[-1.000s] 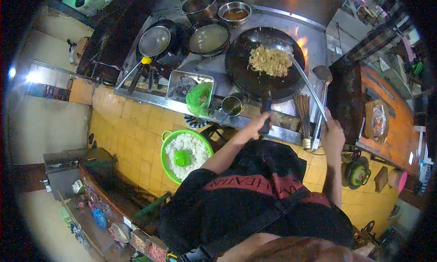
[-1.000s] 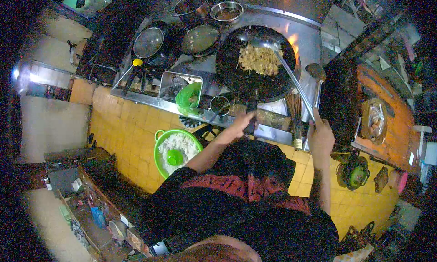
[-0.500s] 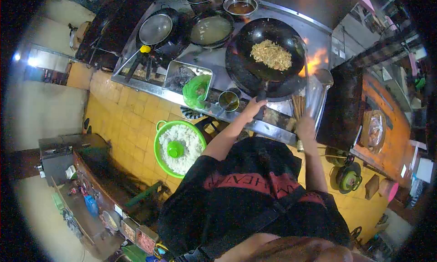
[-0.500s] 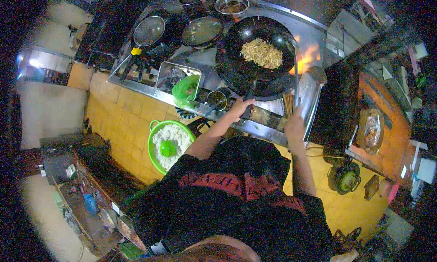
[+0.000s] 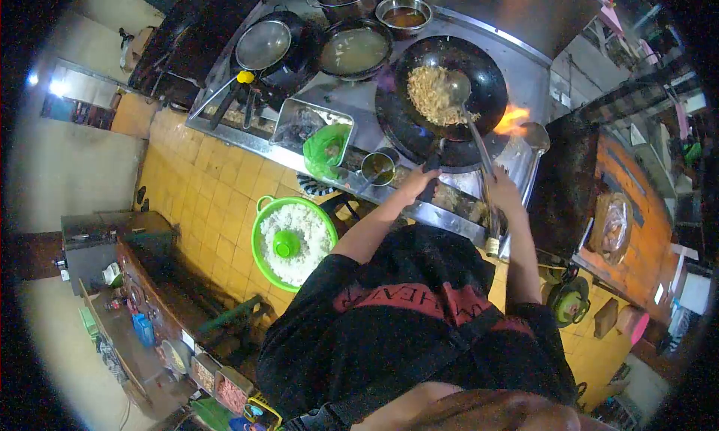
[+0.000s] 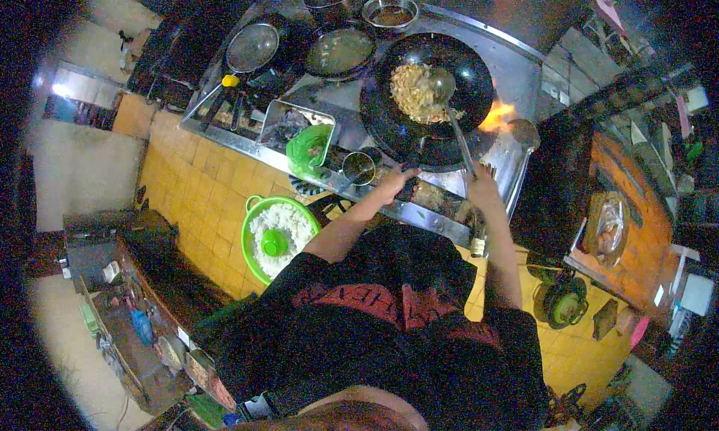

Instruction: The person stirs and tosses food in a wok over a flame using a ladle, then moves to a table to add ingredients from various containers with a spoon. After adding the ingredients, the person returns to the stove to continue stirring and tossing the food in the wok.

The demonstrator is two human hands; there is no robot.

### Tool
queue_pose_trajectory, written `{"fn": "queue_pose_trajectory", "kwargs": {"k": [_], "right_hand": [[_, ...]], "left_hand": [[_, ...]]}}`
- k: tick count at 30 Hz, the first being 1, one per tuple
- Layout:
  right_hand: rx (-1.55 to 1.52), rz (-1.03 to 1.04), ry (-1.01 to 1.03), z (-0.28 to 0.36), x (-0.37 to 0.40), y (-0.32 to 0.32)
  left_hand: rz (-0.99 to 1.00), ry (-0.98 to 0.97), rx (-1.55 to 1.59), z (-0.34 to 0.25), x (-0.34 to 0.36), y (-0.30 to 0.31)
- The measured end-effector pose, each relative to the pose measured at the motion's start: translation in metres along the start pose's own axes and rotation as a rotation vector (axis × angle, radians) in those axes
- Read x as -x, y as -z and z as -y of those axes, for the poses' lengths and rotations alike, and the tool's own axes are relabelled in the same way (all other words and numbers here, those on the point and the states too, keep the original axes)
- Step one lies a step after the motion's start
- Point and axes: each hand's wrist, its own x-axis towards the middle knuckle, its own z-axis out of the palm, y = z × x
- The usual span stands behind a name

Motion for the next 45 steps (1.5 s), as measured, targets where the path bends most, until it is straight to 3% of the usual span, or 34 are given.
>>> {"fn": "queue_pose_trajectory", "kwargs": {"k": [2,3,6,8,9,10,12,13,14,16,17,18,20,21,22,24,25,27,28,30,32,34,35,37,38,40,42,43,44,45], "right_hand": [[0.404,-0.057,-0.152,0.034,-0.018,-0.019],[0.404,-0.057,-0.157,0.033,-0.011,-0.014],[0.013,0.07,-0.084,0.024,0.011,0.056],[0.163,0.18,-0.079,0.029,0.017,0.106],[0.159,0.004,-0.086,0.032,0.016,0.095],[0.158,0.002,-0.088,0.029,0.006,0.066],[0.735,0.044,-0.028,0.02,-0.02,0.005],[0.514,-0.225,0.156,0.029,-0.007,0.0],[0.512,-0.222,0.16,0.042,0.008,0.017],[0.171,0.096,-0.093,0.083,0.05,0.088],[0.306,0.078,-0.095,0.097,0.07,0.114],[0.443,0.059,-0.099,0.105,0.089,0.131],[0.549,0.08,-0.09,0.111,0.106,0.137],[0.654,0.114,-0.078,0.112,0.114,0.134],[0.651,0.119,-0.082,0.11,0.124,0.129],[0.708,-0.028,0.083,0.105,0.137,0.124],[0.673,-0.047,0.091,0.111,0.145,0.126],[0.673,-0.069,0.066,0.102,0.145,0.113],[0.669,-0.068,0.048,0.099,0.148,0.107],[0.649,-0.095,0.029,0.113,0.147,0.099],[0.55,-0.039,-0.05,0.112,0.147,0.088],[0.512,-0.027,-0.026,0.103,0.149,0.082],[0.524,-0.049,-0.098,0.091,0.143,0.072],[0.538,-0.089,-0.167,0.071,0.132,0.072],[0.524,-0.083,-0.161,0.059,0.123,0.082],[0.504,-0.06,-0.156,0.046,0.12,0.097],[0.006,-0.004,-0.153,0.044,0.117,0.12],[-0.104,0.003,-0.24,0.038,0.105,0.107],[-0.012,-0.102,-0.118,0.027,0.084,0.072],[0.082,-0.21,0.006,0.025,0.066,0.045]], "left_hand": [[0.007,-0.005,-0.008,0.002,-0.003,0.002],[0.011,-0.005,0.005,0.004,-0.003,0.002],[-0.012,-0.023,-0.05,-0.014,0.009,-0.002],[-0.044,-0.035,-0.095,-0.012,0.007,-0.004],[-0.038,0.011,0.009,-0.001,-0.01,0.001],[-0.031,0.056,0.109,0.005,-0.02,0.005],[0.056,0.065,0.076,0.005,-0.028,0.005],[0.019,0.13,0.089,0.011,-0.034,0.001],[-0.021,0.196,0.099,0.016,-0.037,-0.002],[-0.237,0.205,0.04,-0.042,0.036,-0.066],[0.006,0.165,0.463,-0.057,0.064,-0.084],[0.216,0.249,0.605,-0.085,0.09,-0.094],[0.249,0.378,0.594,-0.117,0.13,-0.105],[0.29,0.568,0.656,-0.109,0.112,-0.09],[0.317,0.438,0.537,-0.099,0.098,-0.072],[0.164,0.291,0.447,-0.057,0.053,-0.032],[0.169,0.295,0.442,-0.051,0.06,-0.036],[-0.048,0.318,0.219,-0.044,0.091,-0.055],[0.102,0.274,0.237,-0.045,0.121,-0.069],[0.214,0.434,0.153,-0.081,0.173,-0.093],[0.285,0.469,0.199,-0.073,0.136,-0.075],[0.23,0.361,0.292,-0.075,0.081,-0.045],[0.233,0.356,0.292,-0.067,0.08,-0.042],[0.037,0.316,0.216,-0.051,0.086,-0.041],[0.112,0.222,0.15,-0.03,0.095,-0.045],[0.184,0.365,0.059,-0.065,0.16,-0.069],[0.18,0.328,0.046,-0.062,0.14,-0.06],[0.174,0.316,0.037,-0.049,0.128,-0.05],[0.223,0.242,0.09,-0.026,0.093,-0.032],[0.146,0.133,0.052,-0.027,0.079,-0.026]]}}
